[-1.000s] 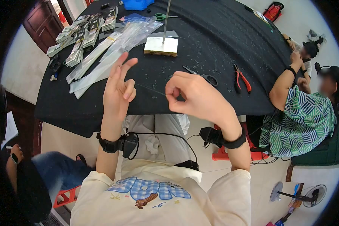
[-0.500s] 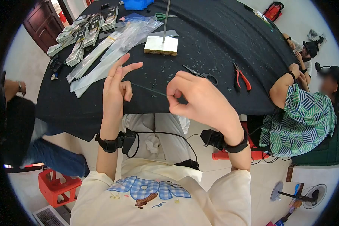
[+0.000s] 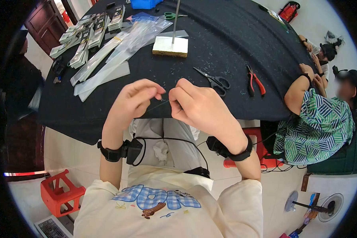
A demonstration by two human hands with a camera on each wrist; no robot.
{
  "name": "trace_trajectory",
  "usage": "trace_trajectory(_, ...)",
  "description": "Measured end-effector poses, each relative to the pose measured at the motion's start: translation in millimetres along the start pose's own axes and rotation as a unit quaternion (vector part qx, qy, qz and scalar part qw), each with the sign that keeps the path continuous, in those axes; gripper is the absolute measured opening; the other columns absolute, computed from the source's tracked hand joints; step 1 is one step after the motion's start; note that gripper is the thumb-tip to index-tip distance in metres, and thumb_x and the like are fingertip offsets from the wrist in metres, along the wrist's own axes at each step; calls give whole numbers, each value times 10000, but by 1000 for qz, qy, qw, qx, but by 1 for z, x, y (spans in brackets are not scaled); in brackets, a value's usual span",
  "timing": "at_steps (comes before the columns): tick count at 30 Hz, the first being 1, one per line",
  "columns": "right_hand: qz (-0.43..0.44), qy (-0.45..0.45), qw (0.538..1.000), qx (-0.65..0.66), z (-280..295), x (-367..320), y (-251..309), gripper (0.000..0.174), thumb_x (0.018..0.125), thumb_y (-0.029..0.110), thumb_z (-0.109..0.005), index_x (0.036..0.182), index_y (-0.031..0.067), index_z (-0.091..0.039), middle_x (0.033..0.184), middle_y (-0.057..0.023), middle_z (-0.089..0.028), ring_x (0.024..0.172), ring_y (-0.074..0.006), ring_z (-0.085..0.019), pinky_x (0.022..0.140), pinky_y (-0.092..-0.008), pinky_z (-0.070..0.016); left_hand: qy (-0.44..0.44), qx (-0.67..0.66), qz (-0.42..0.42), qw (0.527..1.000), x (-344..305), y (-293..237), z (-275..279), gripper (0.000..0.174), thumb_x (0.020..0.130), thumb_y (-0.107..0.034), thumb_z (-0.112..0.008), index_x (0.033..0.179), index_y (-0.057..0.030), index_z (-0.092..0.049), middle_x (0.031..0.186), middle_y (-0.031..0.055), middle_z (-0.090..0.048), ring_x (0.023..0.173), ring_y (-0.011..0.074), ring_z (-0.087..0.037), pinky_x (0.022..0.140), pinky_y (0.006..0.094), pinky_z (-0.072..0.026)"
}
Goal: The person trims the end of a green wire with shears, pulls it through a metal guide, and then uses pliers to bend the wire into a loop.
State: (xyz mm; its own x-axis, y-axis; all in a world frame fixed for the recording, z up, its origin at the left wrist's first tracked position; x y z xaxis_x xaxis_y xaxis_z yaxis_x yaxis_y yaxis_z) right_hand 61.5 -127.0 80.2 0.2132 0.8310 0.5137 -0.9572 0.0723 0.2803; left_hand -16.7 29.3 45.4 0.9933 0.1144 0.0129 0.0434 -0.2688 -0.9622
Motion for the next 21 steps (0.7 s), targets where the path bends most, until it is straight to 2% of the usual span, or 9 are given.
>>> trace_trajectory(1,28,-25,999,-32,-1,1,1,152,636,22,-622,738,41,-511,681,-57,-457,525,-195,-523,470,-279,-442,17,108,-6,994,-1,-2,-6,206,858,-164,-517,934,15,-585,721,4,-556,403,-18,-300,356,166,-209)
trace_trajectory(2,56,-49,995,-63,-2,1,2,149,636,24,-622,733,39,-510,681,-53,-452,519,-188,-517,465,-273,-443,23,111,-13,993,-1,-5,-11,165,830,-125,-559,889,20,-610,645,-16,-551,433,-20,-324,372,170,-214)
trace_trajectory(3,56,-49,995,-63,-1,1,2,149,636,24,-622,733,39,-510,681,-53,-452,519,-188,-517,465,-273,-443,23,111,-12,993,0,0,-11,165,830,-125,-559,889,20,-610,645,-16,-551,433,-20,-324,372,170,-214)
trace_trajectory(5,80,-63,990,-99,0,2,3,152,632,26,-624,744,33,-520,682,-45,-448,521,-173,-509,471,-265,-446,33,125,-102,986,4,9,-11,159,818,-117,-577,892,17,-621,654,-27,-559,448,-13,-332,383,172,-217)
trace_trajectory(9,96,-73,985,-121,3,2,2,159,629,32,-629,756,32,-532,682,-38,-446,528,-160,-504,476,-257,-447,9,154,-71,985,3,-2,-14,145,804,-114,-598,868,10,-636,655,-35,-562,457,-14,-340,385,170,-214)
trace_trajectory(14,115,-80,983,-123,4,1,3,152,636,40,-635,755,36,-540,692,-31,-459,538,-150,-506,479,-253,-443,-13,106,-25,994,1,-9,-18,121,788,-132,-621,814,-17,-646,614,-33,-540,439,-13,-326,372,175,-195)
trace_trajectory(18,113,-92,981,-126,3,-1,1,163,629,32,-640,755,42,-536,693,-29,-466,540,-148,-511,476,-255,-442,2,133,-31,991,1,-6,-17,113,789,-139,-623,806,-30,-646,592,-38,-523,425,-12,-313,364,179,-180)
trace_trajectory(21,82,-93,989,-81,5,-1,0,173,626,17,-648,753,44,-534,700,-31,-481,521,-150,-508,466,-256,-439,-4,116,-40,992,1,-3,-19,105,791,-107,-614,813,-8,-639,625,-27,-531,454,-14,-338,383,168,-209)
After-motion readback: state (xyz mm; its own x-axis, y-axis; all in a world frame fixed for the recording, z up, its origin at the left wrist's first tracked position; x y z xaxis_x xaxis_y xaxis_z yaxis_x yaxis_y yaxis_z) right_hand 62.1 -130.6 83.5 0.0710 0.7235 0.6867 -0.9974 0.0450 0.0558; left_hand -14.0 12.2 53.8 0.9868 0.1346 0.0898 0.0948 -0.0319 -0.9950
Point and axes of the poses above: each hand's wrist, its own x-axis towards the middle knuckle, its own z-axis out of the back of the hand, y = z × x, the point moved 2 cm from there along x, towards the middle knuckle
